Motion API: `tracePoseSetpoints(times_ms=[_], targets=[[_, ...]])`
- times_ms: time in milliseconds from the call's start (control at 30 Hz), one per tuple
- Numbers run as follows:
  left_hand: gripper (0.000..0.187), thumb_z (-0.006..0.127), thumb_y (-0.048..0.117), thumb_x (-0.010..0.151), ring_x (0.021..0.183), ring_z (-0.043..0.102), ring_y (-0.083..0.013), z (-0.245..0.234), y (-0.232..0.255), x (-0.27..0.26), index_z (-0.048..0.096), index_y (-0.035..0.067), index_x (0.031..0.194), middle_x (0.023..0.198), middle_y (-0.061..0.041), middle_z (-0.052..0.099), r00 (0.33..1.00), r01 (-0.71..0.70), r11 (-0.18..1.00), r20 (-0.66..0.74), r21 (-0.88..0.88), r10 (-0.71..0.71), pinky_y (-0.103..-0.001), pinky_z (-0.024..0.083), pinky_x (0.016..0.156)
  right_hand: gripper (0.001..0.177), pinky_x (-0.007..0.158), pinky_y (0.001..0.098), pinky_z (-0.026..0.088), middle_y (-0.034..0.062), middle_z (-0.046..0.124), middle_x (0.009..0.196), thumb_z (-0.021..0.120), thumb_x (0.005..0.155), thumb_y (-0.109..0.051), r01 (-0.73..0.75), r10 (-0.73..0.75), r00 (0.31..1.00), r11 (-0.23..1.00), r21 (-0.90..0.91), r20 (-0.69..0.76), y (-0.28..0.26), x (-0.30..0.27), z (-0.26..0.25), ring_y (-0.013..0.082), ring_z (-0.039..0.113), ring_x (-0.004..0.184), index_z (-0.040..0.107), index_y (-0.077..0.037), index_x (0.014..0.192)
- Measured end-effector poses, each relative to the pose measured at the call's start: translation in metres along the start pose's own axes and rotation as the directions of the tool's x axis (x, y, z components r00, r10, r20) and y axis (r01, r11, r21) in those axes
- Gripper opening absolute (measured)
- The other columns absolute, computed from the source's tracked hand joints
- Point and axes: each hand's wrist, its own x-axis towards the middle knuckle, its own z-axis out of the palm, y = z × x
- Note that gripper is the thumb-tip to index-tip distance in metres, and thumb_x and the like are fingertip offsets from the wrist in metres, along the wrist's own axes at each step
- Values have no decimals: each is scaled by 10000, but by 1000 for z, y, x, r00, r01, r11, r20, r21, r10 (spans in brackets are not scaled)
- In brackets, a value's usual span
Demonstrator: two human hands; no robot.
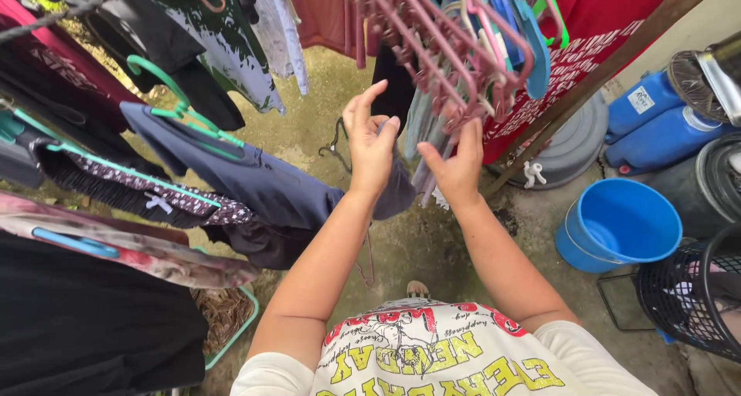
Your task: Hanging various pieces of laundry on a clothesline using hangers.
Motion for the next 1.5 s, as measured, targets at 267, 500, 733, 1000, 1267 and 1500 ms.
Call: tracePoseSetpoints(times_ms=[267, 500, 733, 1000, 1267, 1500], targets=[[236, 734, -10, 919, 925, 656, -143, -14, -58, -41, 589, 36, 1100, 988, -76, 632, 822, 363, 559, -25, -746, -569, -275, 540, 889, 518, 964, 282, 524, 26, 651, 1142, 854, 931, -254, -359, 336, 924, 605, 711, 180, -27, 35, -2, 114, 629, 1043, 561, -21, 1290], [68, 690, -5, 953, 922, 702, -177, -16, -61, -64, 630, 11, 981, 959, -106, 716, 738, 384, 381, 31, -841, -674, -296, 572, 870, 492, 916, 334, 554, 96, 706, 1089, 843, 893, -222, -515, 255, 857, 461, 723, 448, -42, 23, -17, 180, 678, 982, 613, 21, 1254], [51, 677, 44, 972, 878, 697, -165, -22, -30, -64, 635, 22, 987, 973, -102, 708, 775, 390, 462, 12, -796, -632, -308, 573, 827, 531, 930, 345, 551, 153, 706, 1206, 717, 968, -288, -697, -51, 633, -473, 539, 773, -83, 39, -13, 234, 681, 1068, 591, 19, 1382], [79, 640, 105, 1032, 875, 641, -109, -31, -29, -59, 573, 66, 1043, 966, -36, 667, 845, 356, 517, 33, -778, -533, -262, 528, 819, 350, 1014, 336, 523, 121, 670, 1238, 668, 1092, -156, -697, -93, 578, -573, 431, 810, -66, 22, 12, 213, 660, 1133, 569, -13, 1395], [195, 703, 14, 935, 940, 698, -138, -39, -28, -47, 641, 2, 1119, 1033, -83, 723, 811, 427, 474, 94, -770, -578, -286, 555, 885, 189, 882, 350, 531, 132, 686, 1068, 660, 1029, -32, -586, 74, 808, 2, 811, 584, -44, 43, 10, 201, 662, 939, 641, 19, 1210], [135, 719, -32, 913, 856, 711, -129, -35, -11, -38, 697, -12, 1045, 967, -78, 740, 839, 445, 566, 102, -694, -534, -281, 578, 810, 375, 933, 303, 513, 87, 640, 1118, 712, 1003, -182, -417, -38, 896, 276, 866, 443, -68, 73, -35, 164, 626, 1016, 628, 50, 1285]])
